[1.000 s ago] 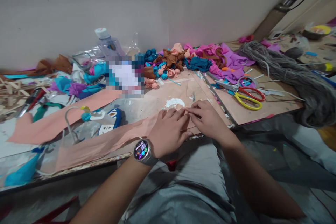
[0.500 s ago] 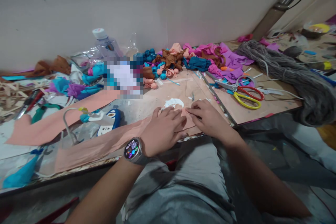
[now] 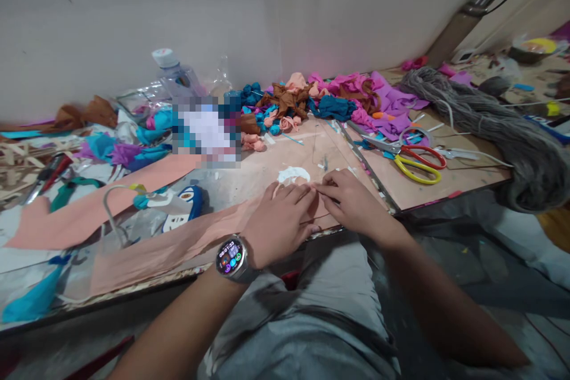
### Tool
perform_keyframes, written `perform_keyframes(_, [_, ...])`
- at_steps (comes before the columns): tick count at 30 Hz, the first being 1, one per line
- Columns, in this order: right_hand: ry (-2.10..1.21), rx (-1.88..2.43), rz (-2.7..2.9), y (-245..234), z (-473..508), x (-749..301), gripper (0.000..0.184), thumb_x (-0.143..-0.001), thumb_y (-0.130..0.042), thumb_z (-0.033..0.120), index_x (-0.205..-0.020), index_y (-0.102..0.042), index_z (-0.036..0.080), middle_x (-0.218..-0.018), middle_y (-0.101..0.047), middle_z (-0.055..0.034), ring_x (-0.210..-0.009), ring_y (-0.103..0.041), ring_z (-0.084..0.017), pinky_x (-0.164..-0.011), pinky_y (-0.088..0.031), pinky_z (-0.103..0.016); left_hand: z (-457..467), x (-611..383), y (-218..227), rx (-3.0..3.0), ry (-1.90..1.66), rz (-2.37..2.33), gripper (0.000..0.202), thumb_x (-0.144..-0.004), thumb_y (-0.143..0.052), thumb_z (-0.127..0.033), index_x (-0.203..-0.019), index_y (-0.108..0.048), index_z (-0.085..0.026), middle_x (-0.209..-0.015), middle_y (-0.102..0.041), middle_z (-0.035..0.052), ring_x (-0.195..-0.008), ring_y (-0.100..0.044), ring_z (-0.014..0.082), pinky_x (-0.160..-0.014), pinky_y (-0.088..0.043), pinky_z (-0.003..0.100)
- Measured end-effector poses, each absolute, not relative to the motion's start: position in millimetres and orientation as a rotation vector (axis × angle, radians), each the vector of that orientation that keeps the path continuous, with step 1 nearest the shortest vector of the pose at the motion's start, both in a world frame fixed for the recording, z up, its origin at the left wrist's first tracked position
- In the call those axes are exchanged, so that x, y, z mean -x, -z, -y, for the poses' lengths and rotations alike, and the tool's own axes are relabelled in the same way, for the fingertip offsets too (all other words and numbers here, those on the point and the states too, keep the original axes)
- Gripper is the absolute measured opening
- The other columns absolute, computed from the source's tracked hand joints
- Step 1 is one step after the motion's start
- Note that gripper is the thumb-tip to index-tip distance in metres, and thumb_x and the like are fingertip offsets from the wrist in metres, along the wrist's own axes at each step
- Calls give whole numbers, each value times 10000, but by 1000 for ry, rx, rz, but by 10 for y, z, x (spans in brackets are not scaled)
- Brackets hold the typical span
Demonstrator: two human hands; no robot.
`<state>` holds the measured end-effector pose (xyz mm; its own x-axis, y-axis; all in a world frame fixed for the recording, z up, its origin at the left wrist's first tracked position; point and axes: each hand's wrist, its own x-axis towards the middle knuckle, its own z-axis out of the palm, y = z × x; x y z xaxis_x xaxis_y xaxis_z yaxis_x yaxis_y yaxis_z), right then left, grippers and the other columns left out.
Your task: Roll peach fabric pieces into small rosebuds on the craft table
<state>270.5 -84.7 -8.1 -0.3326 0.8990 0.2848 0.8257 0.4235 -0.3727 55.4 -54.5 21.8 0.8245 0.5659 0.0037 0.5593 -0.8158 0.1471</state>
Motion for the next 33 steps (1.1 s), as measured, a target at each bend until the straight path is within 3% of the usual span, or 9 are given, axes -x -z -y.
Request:
perform_keyframes(7, [-217,1466,2234,92,842,-2695,358,-951,-518,133,-1235,-716,225,-1056,-629,-120,-1015,-536,-277,-917,-473,-459,586,-642,-150,-2904,-67,-925,714,-952,-513,-561,-1505,-403,-124,-1574,-427,148,-1451,-352,337,-1217,-175,559])
perform_keyframes(22, [-96,1509,2262,86,895,-2810,363,-922,-557,139,-1212,-745,250,-1034,-627,-110,-998,-515,-282,-895,-451,-446,479,-581,-211,-2949,-68,-1026,586,-992,-445,-549,-1408,-504,-140,-1512,-505,149,-1382,-426,337,-1108,-317,509])
perform_keyframes(28, [-89,1532,2290,28,872,-2761,314,-936,-546,153,-1157,-760,212,-1030,-631,-117,-996,-527,-282,-899,-458,-442,357,-624,-310,-2969,-51,-1086,421,-960,-557,-413,-1292,-556,-155,-1276,-635,139,-1173,-537,328,-943,-426,477])
perform_keyframes(33, [-166,1548,2178,-21,748,-2682,231,-973,-550,208,-1081,-753,183,-1016,-647,-118,-983,-577,-259,-892,-482,-408,324,-648,-280,-2989,-32,-1180,249,-927,-571,-293,-1145,-599,-177,-1159,-637,119,-1039,-557,320,-819,-442,464])
